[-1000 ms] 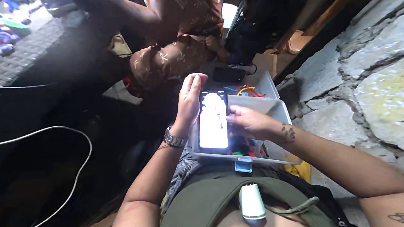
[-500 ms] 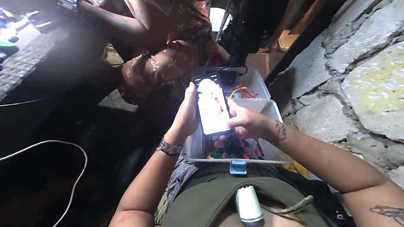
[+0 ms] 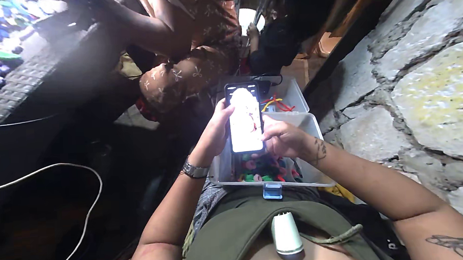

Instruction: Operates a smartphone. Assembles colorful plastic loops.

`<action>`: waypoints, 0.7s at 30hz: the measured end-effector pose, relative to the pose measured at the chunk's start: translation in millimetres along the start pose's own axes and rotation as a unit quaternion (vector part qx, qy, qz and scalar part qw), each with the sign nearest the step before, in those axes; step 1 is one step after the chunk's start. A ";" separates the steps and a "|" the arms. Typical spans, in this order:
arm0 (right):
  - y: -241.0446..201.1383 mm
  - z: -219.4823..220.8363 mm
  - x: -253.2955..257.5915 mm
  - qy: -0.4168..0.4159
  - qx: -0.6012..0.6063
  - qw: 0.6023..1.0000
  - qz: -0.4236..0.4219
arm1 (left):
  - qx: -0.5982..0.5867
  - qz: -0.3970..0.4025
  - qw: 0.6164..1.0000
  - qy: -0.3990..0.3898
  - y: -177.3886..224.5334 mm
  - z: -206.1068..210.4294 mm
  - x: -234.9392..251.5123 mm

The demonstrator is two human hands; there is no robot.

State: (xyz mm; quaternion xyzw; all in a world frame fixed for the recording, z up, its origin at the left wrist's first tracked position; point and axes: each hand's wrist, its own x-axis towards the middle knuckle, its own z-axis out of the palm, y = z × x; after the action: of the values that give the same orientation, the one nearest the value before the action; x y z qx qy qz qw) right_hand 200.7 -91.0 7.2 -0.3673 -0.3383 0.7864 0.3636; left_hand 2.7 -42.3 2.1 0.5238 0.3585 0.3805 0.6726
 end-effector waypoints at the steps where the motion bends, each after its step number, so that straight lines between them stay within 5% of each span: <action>1: -1.6 -0.4 0.1 0.011 0.000 1.000 -0.015 | 0.011 -0.011 1.000 -0.016 -0.3 -1.0 0.4; 13: -11.6 -2.5 -4.8 0.056 -0.048 0.996 -0.040 | 0.008 -0.044 0.995 -0.093 -0.2 -2.3 3.2; 21: -5.9 -2.1 -3.8 0.035 -0.124 0.991 -0.026 | 0.034 -0.037 0.998 0.029 4.0 4.9 2.7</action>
State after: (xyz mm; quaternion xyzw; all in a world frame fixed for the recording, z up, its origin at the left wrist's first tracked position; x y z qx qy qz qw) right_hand 206.1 -90.7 12.2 -0.4282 -0.4295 0.7152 0.3473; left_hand 7.8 -41.4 6.7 0.5213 0.4102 0.3579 0.6572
